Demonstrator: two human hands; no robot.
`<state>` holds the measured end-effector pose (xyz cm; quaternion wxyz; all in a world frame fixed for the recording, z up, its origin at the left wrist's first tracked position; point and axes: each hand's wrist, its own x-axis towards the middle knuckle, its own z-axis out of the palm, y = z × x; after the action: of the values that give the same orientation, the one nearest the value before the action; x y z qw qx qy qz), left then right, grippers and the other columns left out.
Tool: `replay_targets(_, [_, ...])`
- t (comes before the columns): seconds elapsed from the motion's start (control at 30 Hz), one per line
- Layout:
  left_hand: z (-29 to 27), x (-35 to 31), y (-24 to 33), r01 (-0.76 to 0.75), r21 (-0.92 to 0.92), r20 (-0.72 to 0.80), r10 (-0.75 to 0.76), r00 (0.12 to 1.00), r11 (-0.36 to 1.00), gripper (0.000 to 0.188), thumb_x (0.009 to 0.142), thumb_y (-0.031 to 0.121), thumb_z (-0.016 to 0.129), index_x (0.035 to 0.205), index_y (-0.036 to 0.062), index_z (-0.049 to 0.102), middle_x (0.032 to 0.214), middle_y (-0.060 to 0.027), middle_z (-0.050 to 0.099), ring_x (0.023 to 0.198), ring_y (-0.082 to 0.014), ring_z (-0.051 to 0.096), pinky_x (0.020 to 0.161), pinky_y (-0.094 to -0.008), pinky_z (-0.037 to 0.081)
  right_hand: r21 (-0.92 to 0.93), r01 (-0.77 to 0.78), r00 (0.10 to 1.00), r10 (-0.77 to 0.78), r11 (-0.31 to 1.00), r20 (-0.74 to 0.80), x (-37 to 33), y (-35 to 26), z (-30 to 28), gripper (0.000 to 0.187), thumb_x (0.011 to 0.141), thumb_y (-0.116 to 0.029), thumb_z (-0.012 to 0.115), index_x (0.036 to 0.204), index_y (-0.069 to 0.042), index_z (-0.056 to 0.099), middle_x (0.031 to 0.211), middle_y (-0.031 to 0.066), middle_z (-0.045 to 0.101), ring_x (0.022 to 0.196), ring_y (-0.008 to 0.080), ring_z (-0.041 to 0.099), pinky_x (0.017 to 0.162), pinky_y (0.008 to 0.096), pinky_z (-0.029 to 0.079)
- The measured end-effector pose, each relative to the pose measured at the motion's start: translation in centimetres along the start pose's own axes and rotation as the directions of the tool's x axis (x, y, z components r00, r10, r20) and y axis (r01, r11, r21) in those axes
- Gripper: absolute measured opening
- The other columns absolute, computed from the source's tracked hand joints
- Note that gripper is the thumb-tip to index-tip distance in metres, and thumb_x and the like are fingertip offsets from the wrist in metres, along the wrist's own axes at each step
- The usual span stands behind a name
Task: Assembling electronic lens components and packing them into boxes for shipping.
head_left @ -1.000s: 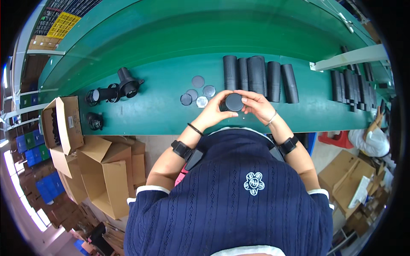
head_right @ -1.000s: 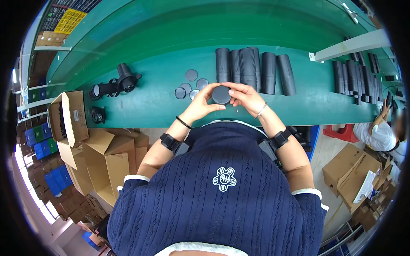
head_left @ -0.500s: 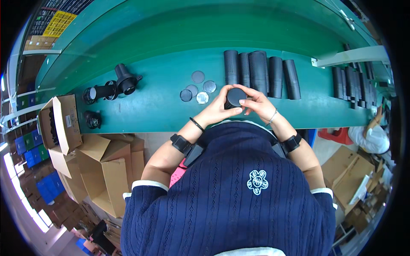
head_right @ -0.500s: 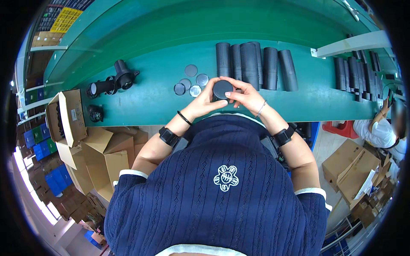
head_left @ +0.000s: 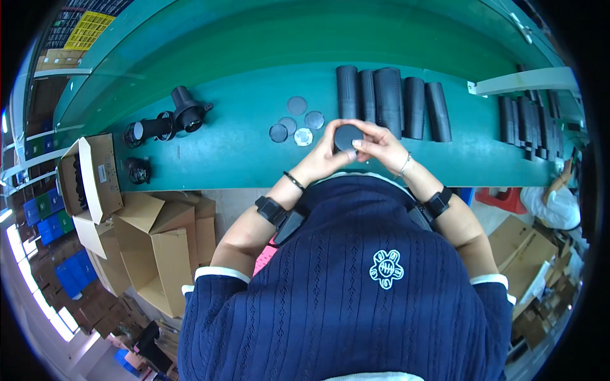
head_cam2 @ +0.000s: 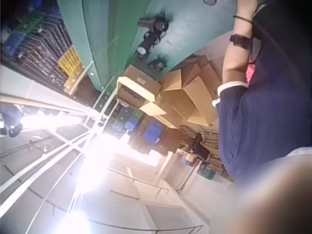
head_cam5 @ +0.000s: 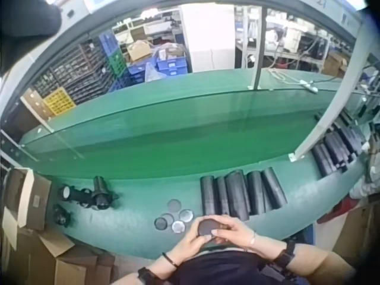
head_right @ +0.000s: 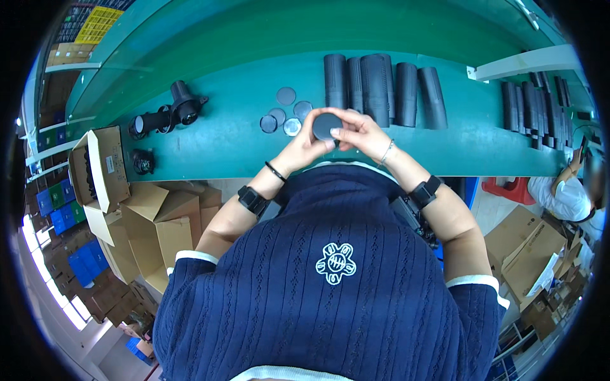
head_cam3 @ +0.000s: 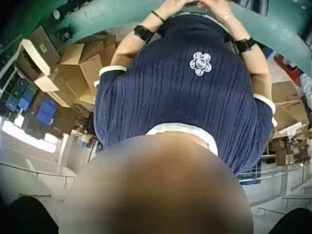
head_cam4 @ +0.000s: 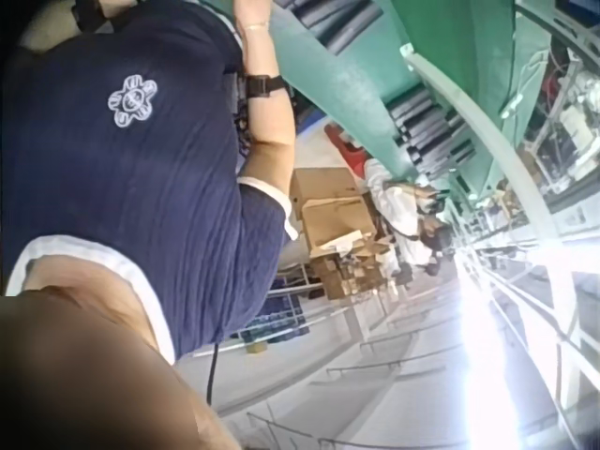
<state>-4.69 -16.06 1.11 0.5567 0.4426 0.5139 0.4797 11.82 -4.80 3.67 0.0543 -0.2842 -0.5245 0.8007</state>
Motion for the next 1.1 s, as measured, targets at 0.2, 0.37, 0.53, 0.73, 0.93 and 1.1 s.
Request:
replay_targets(0.2, [-0.1,-0.5,0.8,-0.047,0.222,-0.009,0.05,0.999,0.974,0.074,0.074,0.014,0.076,0.133,0.0018,0.033,0.125,-0.0172,0.048,0.121,-0.0253,0.047,0.101,-0.0352,0.039,-0.632,0.398,0.882,-0.466,0.665,0.065,-1.2,-0.9,1.2,0.069,0.071,-0.025,0.079,0.131,-0.008,0.05,0.109,0.0107,0.051,0.099,0.0247,0.055,0.081,0.034,0.047])
replay_targets(0.37, [0.3,-0.4,0.8,-0.108,0.382,-0.049,0.137,0.989,0.918,0.072,0.071,0.012,0.075,0.13,0.0002,0.036,0.125,-0.0211,0.049,0.118,-0.0355,0.05,0.098,-0.0389,0.042,-0.776,0.37,0.851,-0.521,0.511,0.063,-1.1,-1.2,1.6,0.065,0.068,-0.023,0.078,0.125,-0.004,0.052,0.097,0.013,0.054,0.087,0.0313,0.057,0.075,0.0366,0.049])
replay_targets(0.53, [0.4,-0.6,0.5,-0.143,0.416,-0.053,0.181,0.982,0.898,0.072,0.07,0.011,0.074,0.13,-0.0004,0.035,0.123,-0.0229,0.051,0.116,-0.0397,0.051,0.097,-0.0405,0.044,-0.798,0.336,0.846,-0.533,0.5,0.022,-1.5,-1.3,2.3,0.061,0.068,-0.024,0.078,0.121,-0.005,0.055,0.093,0.0128,0.055,0.083,0.0328,0.059,0.072,0.038,0.049])
replay_targets(0.73, [0.3,-0.4,0.8,-0.163,0.437,-0.061,0.21,0.976,0.884,0.07,0.069,0.013,0.076,0.127,0.0001,0.04,0.121,-0.023,0.053,0.113,-0.0408,0.053,0.093,-0.0412,0.046,-0.789,0.338,0.861,-0.507,0.514,0.039,-1.3,-1.6,2.1,0.064,0.067,-0.023,0.078,0.123,-0.005,0.054,0.093,0.0124,0.055,0.084,0.0322,0.059,0.072,0.0377,0.05])
replay_targets(0.93, [0.0,0.0,0.8,-0.169,0.428,-0.064,0.217,0.974,0.888,0.069,0.068,0.017,0.078,0.125,0.0016,0.042,0.12,-0.0212,0.055,0.113,-0.0388,0.054,0.091,-0.04,0.047,-0.794,0.311,0.874,-0.486,0.522,0.023,-1.1,-1.9,1.8,0.063,0.067,-0.015,0.077,0.125,-0.007,0.053,0.097,0.0134,0.055,0.087,0.0325,0.059,0.076,0.0368,0.049])
replay_targets(1.1, [-0.7,0.4,0.5,-0.147,0.279,-0.034,0.162,0.986,0.949,0.068,0.068,0.016,0.079,0.126,0.0028,0.045,0.121,-0.017,0.055,0.114,-0.0312,0.055,0.094,-0.0379,0.045,-0.454,0.329,0.924,-0.382,0.828,-0.026,-1.3,-0.2,1.4,0.073,0.07,-0.016,0.079,0.135,-0.008,0.047,0.112,0.0062,0.05,0.109,0.0204,0.052,0.087,0.0363,0.049])
